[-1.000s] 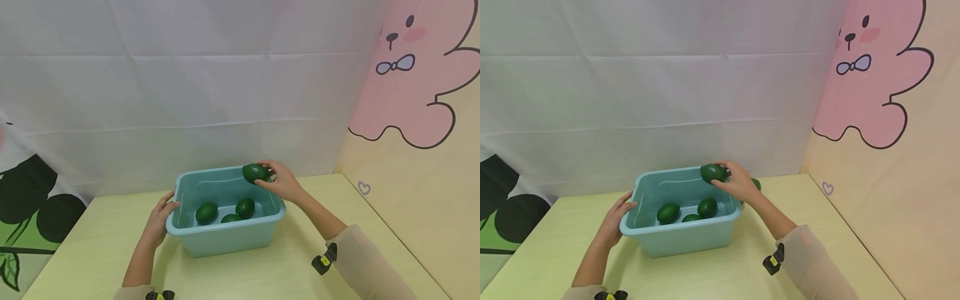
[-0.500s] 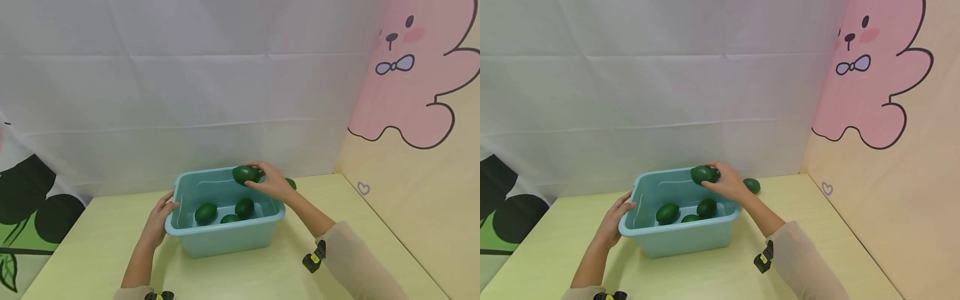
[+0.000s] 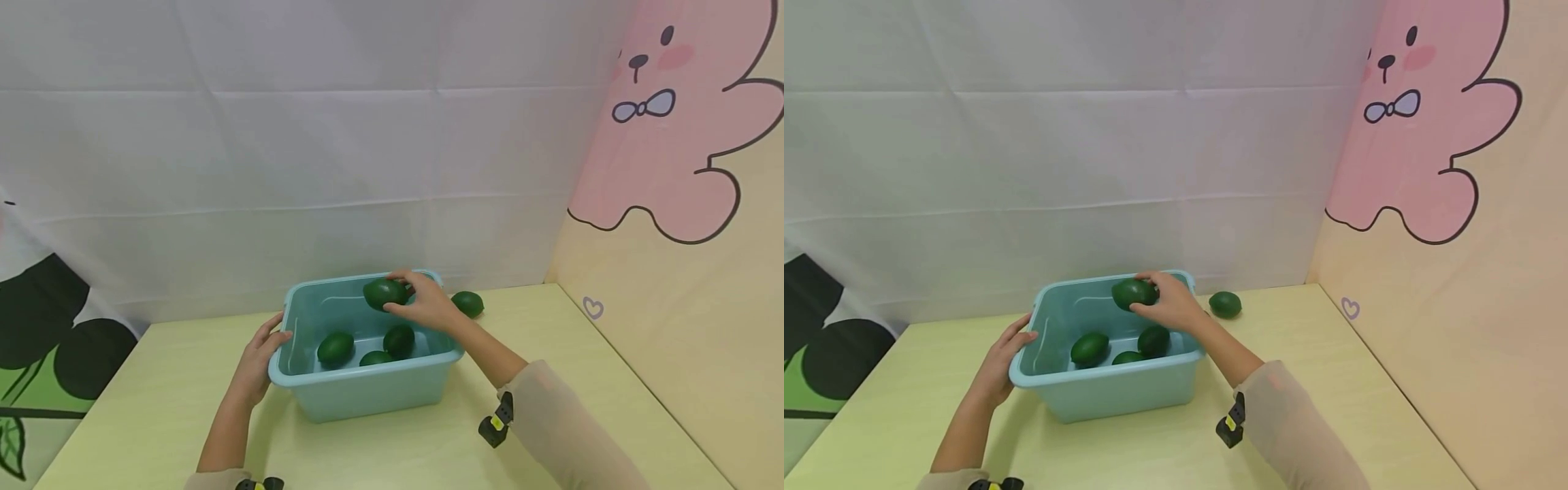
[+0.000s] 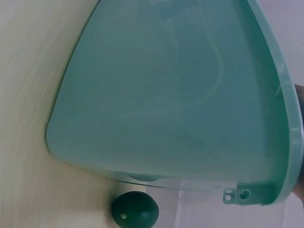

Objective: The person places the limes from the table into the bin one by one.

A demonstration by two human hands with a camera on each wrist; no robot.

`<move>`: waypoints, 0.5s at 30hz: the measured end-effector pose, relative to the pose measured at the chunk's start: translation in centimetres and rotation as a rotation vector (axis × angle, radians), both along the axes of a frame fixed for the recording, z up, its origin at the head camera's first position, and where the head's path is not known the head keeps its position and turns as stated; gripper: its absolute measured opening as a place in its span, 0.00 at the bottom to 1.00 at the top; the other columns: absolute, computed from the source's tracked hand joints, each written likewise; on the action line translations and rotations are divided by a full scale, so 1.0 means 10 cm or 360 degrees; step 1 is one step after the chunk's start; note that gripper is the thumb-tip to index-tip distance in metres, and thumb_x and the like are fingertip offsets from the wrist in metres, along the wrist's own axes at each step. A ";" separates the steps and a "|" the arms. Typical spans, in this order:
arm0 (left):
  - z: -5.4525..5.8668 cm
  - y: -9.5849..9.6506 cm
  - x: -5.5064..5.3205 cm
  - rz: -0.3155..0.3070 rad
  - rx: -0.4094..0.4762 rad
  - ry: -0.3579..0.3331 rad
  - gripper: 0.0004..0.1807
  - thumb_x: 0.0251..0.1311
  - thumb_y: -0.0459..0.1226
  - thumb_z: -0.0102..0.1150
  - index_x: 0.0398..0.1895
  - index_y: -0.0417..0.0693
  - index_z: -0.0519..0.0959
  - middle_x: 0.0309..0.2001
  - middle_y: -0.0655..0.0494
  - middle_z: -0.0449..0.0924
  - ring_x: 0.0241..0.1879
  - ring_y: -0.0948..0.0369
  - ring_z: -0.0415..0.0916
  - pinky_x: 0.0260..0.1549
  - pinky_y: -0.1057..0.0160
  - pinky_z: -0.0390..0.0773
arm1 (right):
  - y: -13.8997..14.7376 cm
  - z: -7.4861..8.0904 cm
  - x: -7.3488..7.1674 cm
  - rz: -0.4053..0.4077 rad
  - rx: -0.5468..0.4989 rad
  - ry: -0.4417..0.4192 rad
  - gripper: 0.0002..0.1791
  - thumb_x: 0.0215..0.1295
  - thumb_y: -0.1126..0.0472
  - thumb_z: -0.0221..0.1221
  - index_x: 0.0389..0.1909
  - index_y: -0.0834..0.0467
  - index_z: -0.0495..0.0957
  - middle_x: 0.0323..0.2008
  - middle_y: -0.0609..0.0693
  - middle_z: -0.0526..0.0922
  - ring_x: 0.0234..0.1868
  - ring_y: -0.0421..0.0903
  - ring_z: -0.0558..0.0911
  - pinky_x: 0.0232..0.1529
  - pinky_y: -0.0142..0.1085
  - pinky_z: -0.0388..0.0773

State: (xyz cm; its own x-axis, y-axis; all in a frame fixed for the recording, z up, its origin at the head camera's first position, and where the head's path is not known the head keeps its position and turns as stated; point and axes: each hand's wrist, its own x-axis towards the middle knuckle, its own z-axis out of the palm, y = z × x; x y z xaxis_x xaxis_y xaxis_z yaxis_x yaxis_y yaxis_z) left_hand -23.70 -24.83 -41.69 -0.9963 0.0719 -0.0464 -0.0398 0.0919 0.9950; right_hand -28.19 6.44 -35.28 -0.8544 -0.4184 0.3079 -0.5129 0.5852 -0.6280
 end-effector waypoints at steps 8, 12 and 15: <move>-0.01 0.00 0.00 0.0003 0.0003 0.0009 0.31 0.69 0.47 0.43 0.72 0.53 0.50 0.65 0.41 0.58 0.51 0.58 0.71 0.44 0.62 0.76 | -0.09 -0.02 0.00 0.0005 0.0039 -0.0053 0.29 0.58 0.51 0.63 0.61 0.52 0.69 0.56 0.51 0.75 0.50 0.49 0.76 0.48 0.40 0.74; -0.02 0.00 -0.01 0.0007 0.0005 0.0004 0.31 0.69 0.47 0.43 0.72 0.53 0.51 0.65 0.42 0.58 0.51 0.58 0.71 0.45 0.61 0.75 | -0.13 -0.03 -0.01 0.0029 0.0056 -0.0061 0.28 0.58 0.51 0.63 0.60 0.52 0.70 0.54 0.51 0.76 0.49 0.49 0.76 0.47 0.39 0.74; -0.02 -0.01 -0.01 0.0005 0.0007 0.0003 0.31 0.69 0.47 0.43 0.72 0.54 0.51 0.65 0.43 0.58 0.51 0.59 0.71 0.44 0.61 0.76 | -0.16 -0.04 -0.01 0.0045 0.0066 -0.0057 0.25 0.59 0.51 0.62 0.57 0.52 0.72 0.53 0.50 0.77 0.47 0.48 0.77 0.47 0.39 0.74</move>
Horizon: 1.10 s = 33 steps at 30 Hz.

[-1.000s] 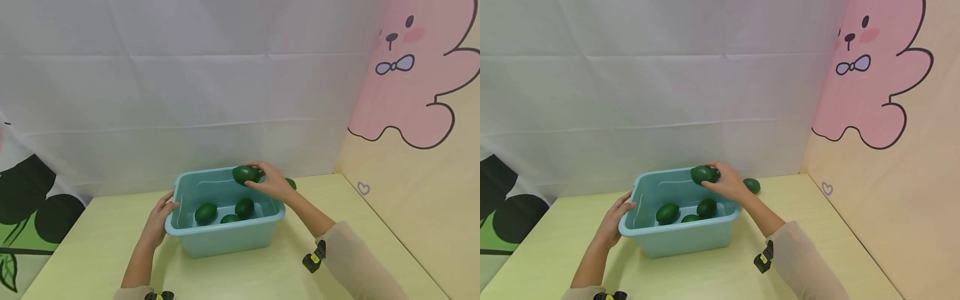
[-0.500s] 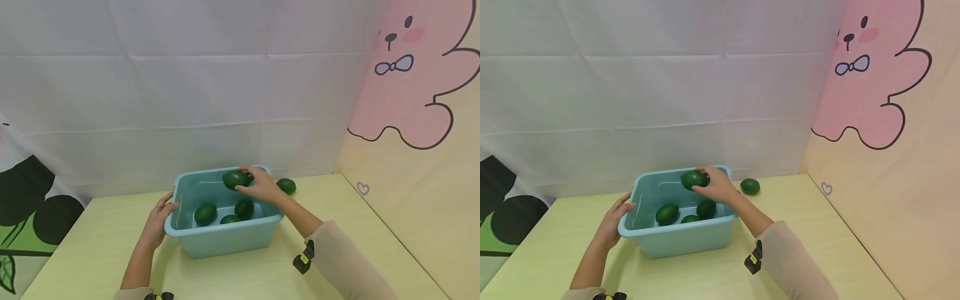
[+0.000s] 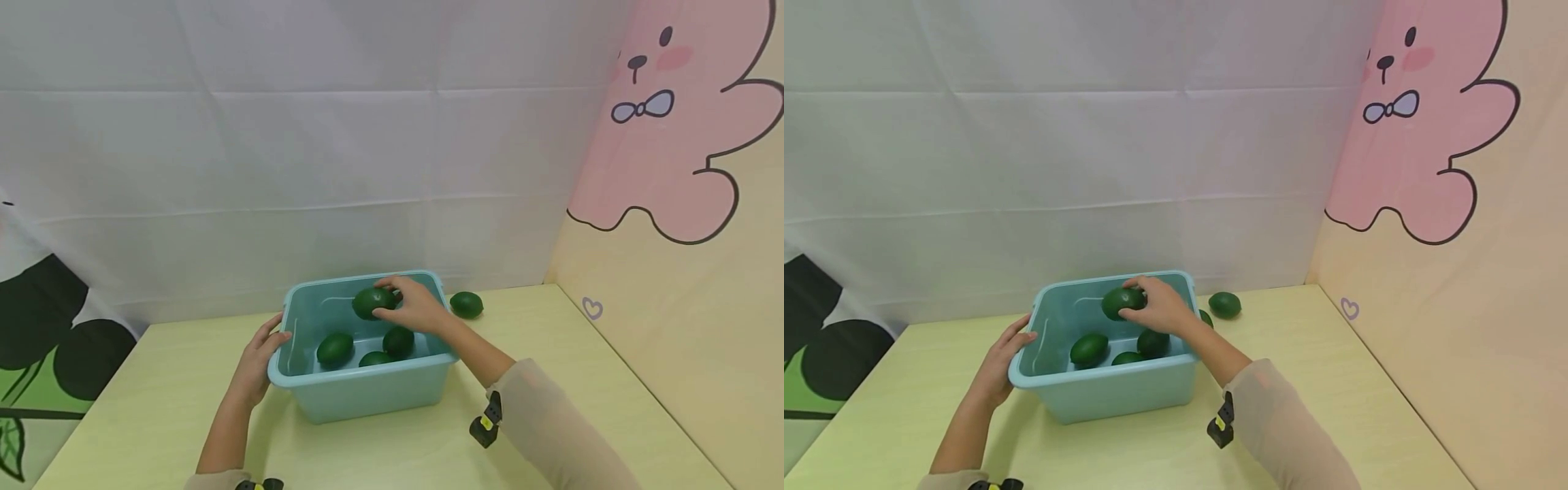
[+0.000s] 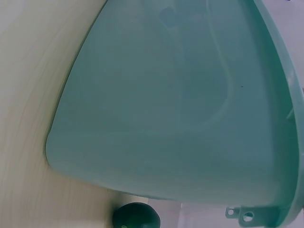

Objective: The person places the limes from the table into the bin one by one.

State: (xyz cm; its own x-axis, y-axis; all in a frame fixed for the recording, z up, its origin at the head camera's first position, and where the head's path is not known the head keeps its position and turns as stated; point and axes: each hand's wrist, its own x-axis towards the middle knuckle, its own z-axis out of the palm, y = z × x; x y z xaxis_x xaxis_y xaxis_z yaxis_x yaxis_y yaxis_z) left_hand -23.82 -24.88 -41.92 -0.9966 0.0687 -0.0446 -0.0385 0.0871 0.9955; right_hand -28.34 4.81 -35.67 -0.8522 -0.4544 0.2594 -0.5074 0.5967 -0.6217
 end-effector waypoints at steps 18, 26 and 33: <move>-0.01 0.00 0.01 -0.0002 -0.0021 0.0020 0.31 0.69 0.47 0.43 0.72 0.53 0.50 0.64 0.42 0.58 0.50 0.59 0.71 0.42 0.64 0.76 | 0.03 0.04 -0.02 -0.0026 -0.0030 -0.0043 0.12 0.64 0.57 0.57 0.46 0.55 0.79 0.48 0.52 0.80 0.46 0.48 0.79 0.47 0.38 0.75; 0.00 0.00 0.01 0.0000 -0.0025 0.0018 0.30 0.69 0.47 0.42 0.72 0.54 0.50 0.65 0.42 0.57 0.53 0.55 0.69 0.42 0.63 0.75 | 0.14 0.13 -0.01 -0.0045 0.0006 -0.0035 0.14 0.66 0.57 0.55 0.49 0.56 0.78 0.49 0.52 0.80 0.47 0.48 0.78 0.47 0.39 0.76; 0.00 0.01 0.01 0.0006 -0.0023 0.0006 0.31 0.69 0.47 0.42 0.72 0.54 0.50 0.65 0.42 0.57 0.55 0.53 0.68 0.42 0.64 0.75 | 0.22 0.15 -0.01 -0.0085 0.0009 -0.0048 0.14 0.66 0.56 0.56 0.49 0.55 0.78 0.49 0.50 0.80 0.47 0.48 0.78 0.45 0.38 0.76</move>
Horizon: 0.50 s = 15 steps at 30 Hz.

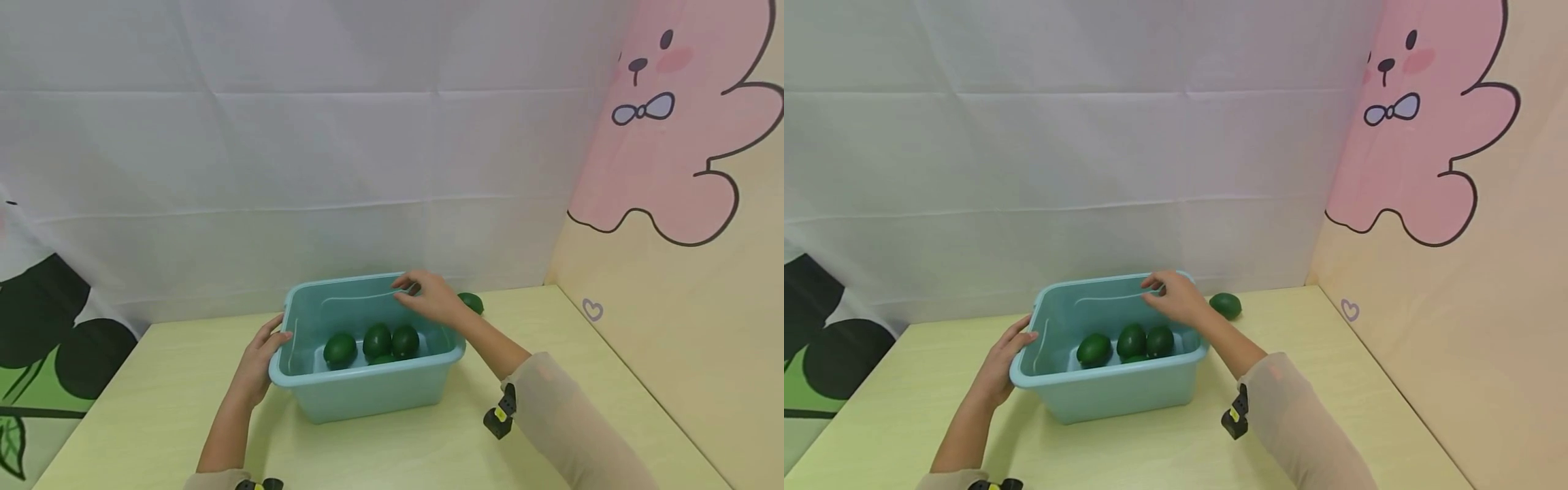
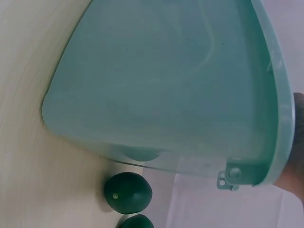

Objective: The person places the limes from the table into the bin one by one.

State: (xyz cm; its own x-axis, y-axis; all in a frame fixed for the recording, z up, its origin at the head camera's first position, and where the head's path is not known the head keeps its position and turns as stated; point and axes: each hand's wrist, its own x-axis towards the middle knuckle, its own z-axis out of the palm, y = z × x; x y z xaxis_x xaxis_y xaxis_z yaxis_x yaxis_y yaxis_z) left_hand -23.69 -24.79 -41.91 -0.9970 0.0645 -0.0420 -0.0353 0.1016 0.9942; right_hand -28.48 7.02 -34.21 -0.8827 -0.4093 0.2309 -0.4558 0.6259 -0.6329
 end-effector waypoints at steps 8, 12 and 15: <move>0.02 -0.02 -0.06 -0.0008 -0.0033 -0.0006 0.30 0.69 0.47 0.41 0.72 0.55 0.50 0.66 0.41 0.57 0.56 0.52 0.67 0.45 0.61 0.75 | 0.08 0.05 -0.02 -0.0075 -0.0026 0.0008 0.14 0.65 0.57 0.56 0.49 0.56 0.78 0.49 0.50 0.80 0.48 0.48 0.78 0.44 0.39 0.77; 0.02 -0.03 -0.07 -0.0012 -0.0035 -0.0004 0.30 0.69 0.48 0.41 0.72 0.55 0.50 0.66 0.41 0.58 0.56 0.53 0.68 0.46 0.59 0.74 | 0.11 0.07 -0.02 -0.0098 -0.0037 0.0014 0.13 0.65 0.57 0.56 0.49 0.56 0.78 0.50 0.51 0.80 0.48 0.50 0.78 0.43 0.39 0.77; 0.01 -0.03 -0.07 -0.0011 -0.0028 -0.0001 0.30 0.69 0.47 0.42 0.72 0.55 0.50 0.65 0.42 0.58 0.54 0.55 0.69 0.44 0.62 0.75 | 0.15 0.08 -0.03 -0.0115 -0.0048 0.0023 0.13 0.65 0.56 0.56 0.48 0.55 0.78 0.50 0.51 0.80 0.48 0.50 0.78 0.43 0.40 0.77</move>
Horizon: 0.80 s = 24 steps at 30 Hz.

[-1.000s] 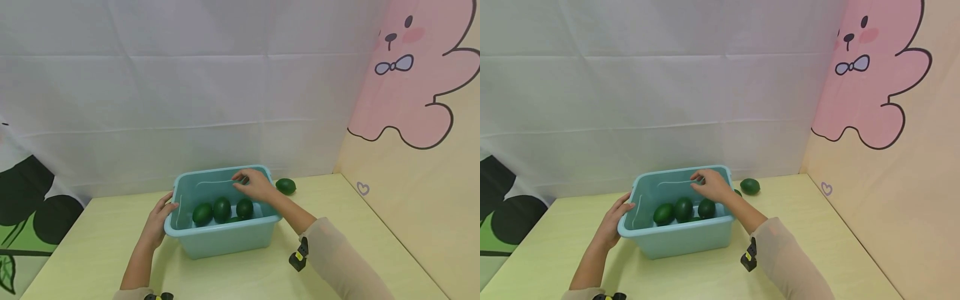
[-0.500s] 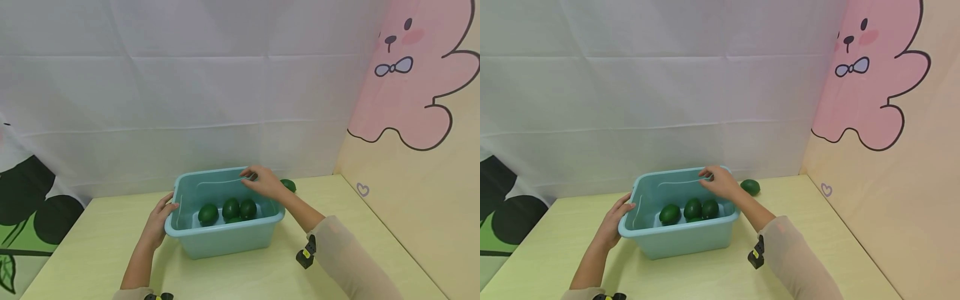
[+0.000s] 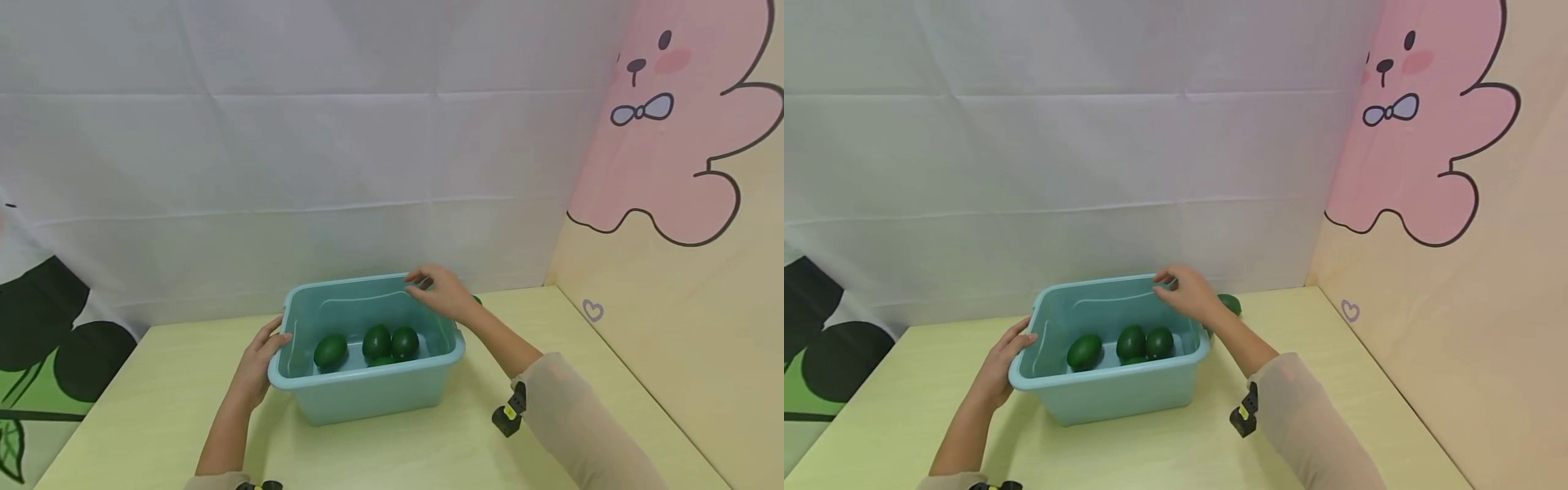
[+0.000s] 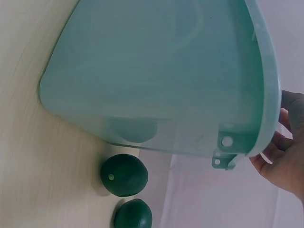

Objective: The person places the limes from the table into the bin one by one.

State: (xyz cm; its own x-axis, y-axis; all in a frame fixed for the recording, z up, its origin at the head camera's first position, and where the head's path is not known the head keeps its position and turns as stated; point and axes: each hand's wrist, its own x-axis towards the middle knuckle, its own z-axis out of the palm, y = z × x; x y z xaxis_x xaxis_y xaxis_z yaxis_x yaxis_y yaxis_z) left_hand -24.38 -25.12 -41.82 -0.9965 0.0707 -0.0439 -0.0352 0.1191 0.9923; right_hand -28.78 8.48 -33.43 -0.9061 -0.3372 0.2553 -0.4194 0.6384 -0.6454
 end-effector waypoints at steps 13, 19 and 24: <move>0.01 0.02 0.04 0.0010 0.0009 0.0000 0.30 0.69 0.47 0.42 0.72 0.54 0.51 0.64 0.42 0.58 0.50 0.59 0.71 0.44 0.60 0.75 | 0.34 -0.02 -0.05 -0.0128 -0.0002 0.0082 0.16 0.65 0.55 0.56 0.49 0.59 0.77 0.48 0.54 0.81 0.46 0.52 0.79 0.47 0.45 0.76; 0.01 0.04 0.10 0.0027 0.0001 -0.0008 0.30 0.69 0.47 0.42 0.72 0.54 0.51 0.64 0.42 0.58 0.52 0.56 0.70 0.43 0.61 0.75 | 0.59 -0.06 -0.07 -0.0211 -0.0006 0.0089 0.16 0.66 0.55 0.55 0.49 0.59 0.77 0.47 0.55 0.81 0.46 0.52 0.79 0.47 0.47 0.76; 0.01 0.07 0.14 0.0039 0.0005 -0.0006 0.30 0.69 0.47 0.42 0.72 0.54 0.51 0.65 0.42 0.57 0.55 0.53 0.68 0.45 0.60 0.74 | 0.77 -0.12 -0.07 -0.0240 -0.0004 0.0098 0.14 0.66 0.56 0.55 0.47 0.59 0.77 0.46 0.56 0.81 0.46 0.54 0.79 0.46 0.47 0.75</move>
State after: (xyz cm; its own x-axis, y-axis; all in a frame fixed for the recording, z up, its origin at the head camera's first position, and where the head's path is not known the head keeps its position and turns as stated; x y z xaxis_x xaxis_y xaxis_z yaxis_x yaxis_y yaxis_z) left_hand -22.98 -24.43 -41.67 -0.9978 0.0467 -0.0473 -0.0417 0.1152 0.9925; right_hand -29.44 16.15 -34.68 -0.9289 -0.1980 0.3128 -0.3580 0.6955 -0.6229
